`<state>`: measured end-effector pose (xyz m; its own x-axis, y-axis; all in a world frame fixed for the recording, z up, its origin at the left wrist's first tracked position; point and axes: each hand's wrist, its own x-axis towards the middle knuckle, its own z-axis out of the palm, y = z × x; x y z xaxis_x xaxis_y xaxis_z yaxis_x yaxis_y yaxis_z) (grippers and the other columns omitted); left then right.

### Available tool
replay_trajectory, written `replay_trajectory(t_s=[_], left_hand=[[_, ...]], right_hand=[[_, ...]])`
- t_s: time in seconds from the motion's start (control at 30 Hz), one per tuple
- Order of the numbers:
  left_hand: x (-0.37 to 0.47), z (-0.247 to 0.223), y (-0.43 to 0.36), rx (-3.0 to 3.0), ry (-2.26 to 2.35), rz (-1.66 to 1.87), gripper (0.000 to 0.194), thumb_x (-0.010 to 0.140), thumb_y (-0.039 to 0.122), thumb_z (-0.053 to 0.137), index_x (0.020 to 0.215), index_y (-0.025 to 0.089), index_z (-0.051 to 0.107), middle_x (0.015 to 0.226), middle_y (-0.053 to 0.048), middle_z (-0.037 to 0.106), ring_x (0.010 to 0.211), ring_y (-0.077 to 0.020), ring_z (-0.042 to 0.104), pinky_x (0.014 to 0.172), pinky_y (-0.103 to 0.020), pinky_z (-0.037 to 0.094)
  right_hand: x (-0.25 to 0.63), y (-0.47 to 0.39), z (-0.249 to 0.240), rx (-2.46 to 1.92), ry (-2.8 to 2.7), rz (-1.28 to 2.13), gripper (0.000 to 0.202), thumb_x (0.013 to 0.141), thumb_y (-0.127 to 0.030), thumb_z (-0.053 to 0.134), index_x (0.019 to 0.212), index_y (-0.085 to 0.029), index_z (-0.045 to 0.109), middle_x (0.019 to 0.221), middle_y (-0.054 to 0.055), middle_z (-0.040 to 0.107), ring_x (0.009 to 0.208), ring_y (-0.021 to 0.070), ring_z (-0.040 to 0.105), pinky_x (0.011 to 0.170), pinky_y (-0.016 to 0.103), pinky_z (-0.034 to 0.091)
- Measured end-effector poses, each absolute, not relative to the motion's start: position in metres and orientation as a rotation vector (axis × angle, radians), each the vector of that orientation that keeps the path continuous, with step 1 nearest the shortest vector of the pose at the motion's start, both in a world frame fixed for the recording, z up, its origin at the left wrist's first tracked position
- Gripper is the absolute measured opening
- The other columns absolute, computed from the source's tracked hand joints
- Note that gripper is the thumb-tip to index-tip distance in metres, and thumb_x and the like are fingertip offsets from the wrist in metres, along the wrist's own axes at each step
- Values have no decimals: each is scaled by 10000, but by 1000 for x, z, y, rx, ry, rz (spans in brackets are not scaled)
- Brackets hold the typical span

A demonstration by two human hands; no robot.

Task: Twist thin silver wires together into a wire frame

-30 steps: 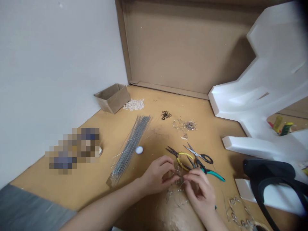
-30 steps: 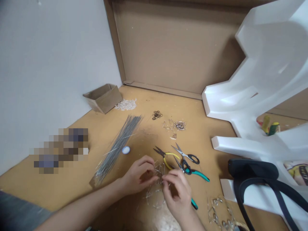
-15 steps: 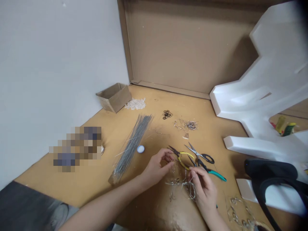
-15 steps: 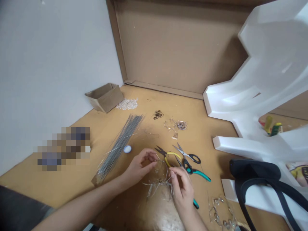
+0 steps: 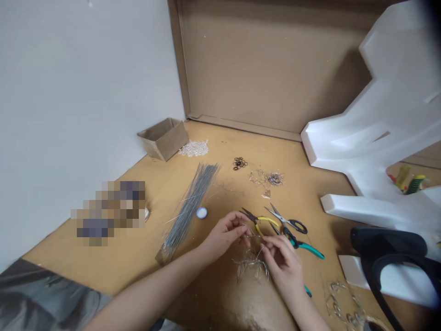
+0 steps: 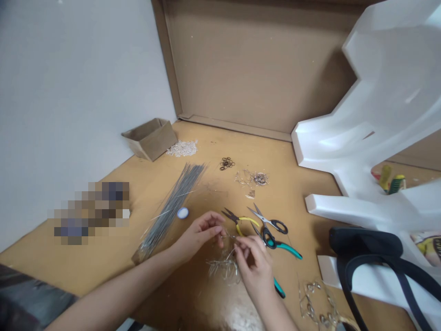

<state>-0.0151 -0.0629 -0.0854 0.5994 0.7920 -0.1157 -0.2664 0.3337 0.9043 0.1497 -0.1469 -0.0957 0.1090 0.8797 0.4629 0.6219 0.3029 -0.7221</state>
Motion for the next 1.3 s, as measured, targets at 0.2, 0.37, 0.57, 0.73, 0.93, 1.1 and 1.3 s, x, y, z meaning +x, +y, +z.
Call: replay_trajectory(t_s=[0.2,0.37,0.57,0.73,0.93,1.1,1.3], left_hand=[[-15,-87,-63,1043,560,715,260,805,346,584,936,136,505,734,-2,609,550,-107,609,592,-254,455],[-19,-82,-62,1228,670,781,216,811,314,584,937,145,540,815,-32,628,763,-127,593,743,-276,447],[-21,-78,-62,1264,647,757,216,816,309,575,955,146,541,819,-45,641,756,-125,575,723,-262,435],[-18,-80,-67,1270,601,730,213,821,318,570,934,138,560,787,-37,627,663,-102,549,654,-244,436],[-20,-74,-66,1192,446,671,253,827,355,564,973,148,562,892,-65,636,794,-137,591,775,-305,457],[-26,-66,-64,1271,393,618,398,729,317,688,1063,163,537,1057,-101,598,988,-180,552,906,-351,405],[-23,-74,-63,1427,563,636,317,794,293,611,1069,157,532,943,-69,619,895,-155,556,850,-315,418]], right_hand=[[149,-147,-100,-1452,-1634,398,186,826,-162,536,984,-207,624,863,60,591,547,109,545,515,247,468],[149,-146,-98,-1478,-1622,336,158,832,-189,529,947,-202,637,737,38,608,565,132,569,526,251,479],[149,-148,-89,-1569,-1748,168,145,805,-214,571,933,-204,640,792,60,643,670,176,608,623,302,509],[149,-149,-74,-1545,-1876,143,323,761,-131,539,1072,-195,595,990,114,615,907,248,576,777,402,488],[149,-145,-74,-1488,-1797,504,429,725,-48,427,1100,-211,559,969,66,649,871,193,617,758,315,508],[155,-142,-86,-1601,-1608,515,277,796,-136,425,985,-199,618,941,66,670,873,204,626,765,317,496],[158,-141,-90,-1623,-1493,627,219,847,-237,439,923,-192,640,909,79,663,858,217,609,770,328,475]])
